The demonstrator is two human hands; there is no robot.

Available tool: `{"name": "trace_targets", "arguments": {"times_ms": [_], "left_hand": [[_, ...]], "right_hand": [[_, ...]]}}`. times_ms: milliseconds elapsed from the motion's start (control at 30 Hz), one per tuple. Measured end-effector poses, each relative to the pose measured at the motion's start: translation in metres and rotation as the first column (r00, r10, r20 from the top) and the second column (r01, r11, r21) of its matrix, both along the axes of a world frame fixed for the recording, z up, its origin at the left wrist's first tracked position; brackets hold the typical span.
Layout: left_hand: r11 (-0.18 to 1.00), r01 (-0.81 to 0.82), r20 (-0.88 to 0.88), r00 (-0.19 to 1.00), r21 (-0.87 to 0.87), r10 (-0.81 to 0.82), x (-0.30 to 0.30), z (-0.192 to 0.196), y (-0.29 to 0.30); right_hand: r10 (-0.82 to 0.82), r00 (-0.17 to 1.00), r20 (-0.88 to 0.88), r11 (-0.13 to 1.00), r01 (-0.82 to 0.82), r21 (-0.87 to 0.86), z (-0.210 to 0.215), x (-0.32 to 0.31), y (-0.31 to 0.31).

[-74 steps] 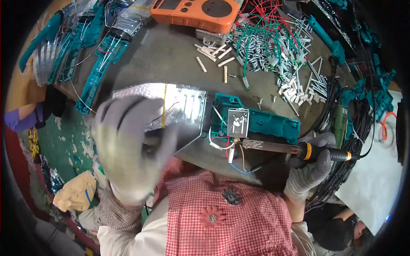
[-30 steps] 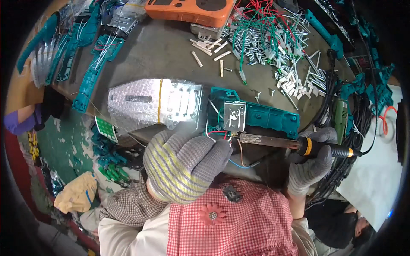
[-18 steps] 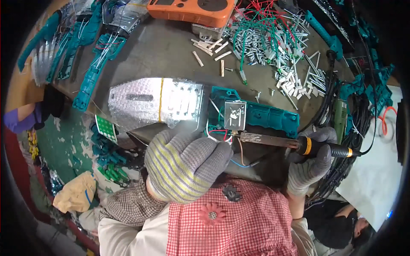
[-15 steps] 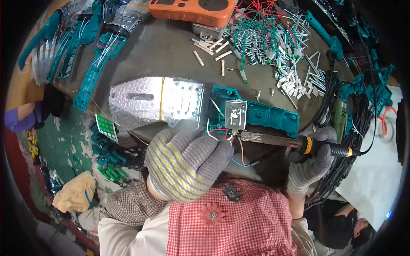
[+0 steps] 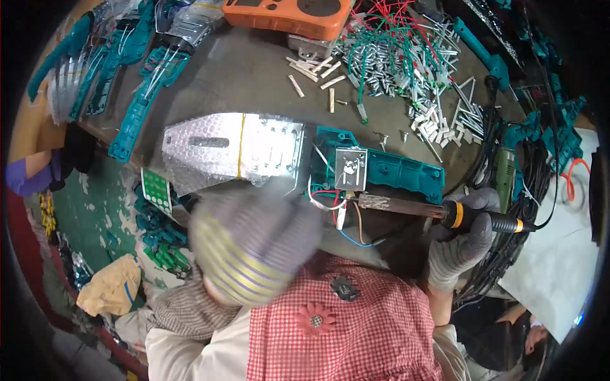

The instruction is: The person solders wires to a circuit board with a soldering iron, then assembles a green plastic housing around the component using a power screwdriver to secure screws.

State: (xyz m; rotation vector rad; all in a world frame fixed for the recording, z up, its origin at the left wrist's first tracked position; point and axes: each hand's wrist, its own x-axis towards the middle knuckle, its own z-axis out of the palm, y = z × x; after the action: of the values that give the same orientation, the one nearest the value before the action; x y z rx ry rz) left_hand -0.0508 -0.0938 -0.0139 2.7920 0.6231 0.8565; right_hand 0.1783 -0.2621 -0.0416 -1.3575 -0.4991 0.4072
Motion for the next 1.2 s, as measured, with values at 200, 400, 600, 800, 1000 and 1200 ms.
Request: {"name": "trace_targets", "arguments": {"times_ms": [200,400,600,800,1000,1200], "left_hand": [[0.965,0.091,0.071,0.991,0.246,-0.112,-0.008,-0.013,-0.021],[0.944,0.260,0.065,0.959,0.201,-0.277,0.000,-0.042,-0.013],[0.947,0.292,0.013,0.955,0.131,-0.296,0.000,-0.040,-0.011],[0.952,0.295,0.038,0.954,0.082,-0.299,0.003,-0.037,-0.011],[0.953,0.298,0.057,0.952,0.054,-0.301,0.006,-0.038,-0.011],[0.961,0.271,0.172,0.946,0.049,-0.275,0.010,-0.045,-0.012]], "right_hand": [[0.022,1.000,-0.022,0.999,-0.021,0.025,0.000,0.000,0.001],[0.018,0.999,-0.030,1.000,-0.018,0.002,0.002,-0.002,-0.001],[0.019,1.000,-0.021,1.000,-0.019,0.007,0.004,-0.002,0.001],[-0.034,0.999,-0.029,0.999,0.035,0.032,0.001,-0.002,0.002],[0.009,0.999,-0.047,1.000,-0.008,0.023,0.000,0.002,-0.001],[-0.040,0.994,-0.098,0.996,0.047,0.073,0.000,0.002,0.000]]}}
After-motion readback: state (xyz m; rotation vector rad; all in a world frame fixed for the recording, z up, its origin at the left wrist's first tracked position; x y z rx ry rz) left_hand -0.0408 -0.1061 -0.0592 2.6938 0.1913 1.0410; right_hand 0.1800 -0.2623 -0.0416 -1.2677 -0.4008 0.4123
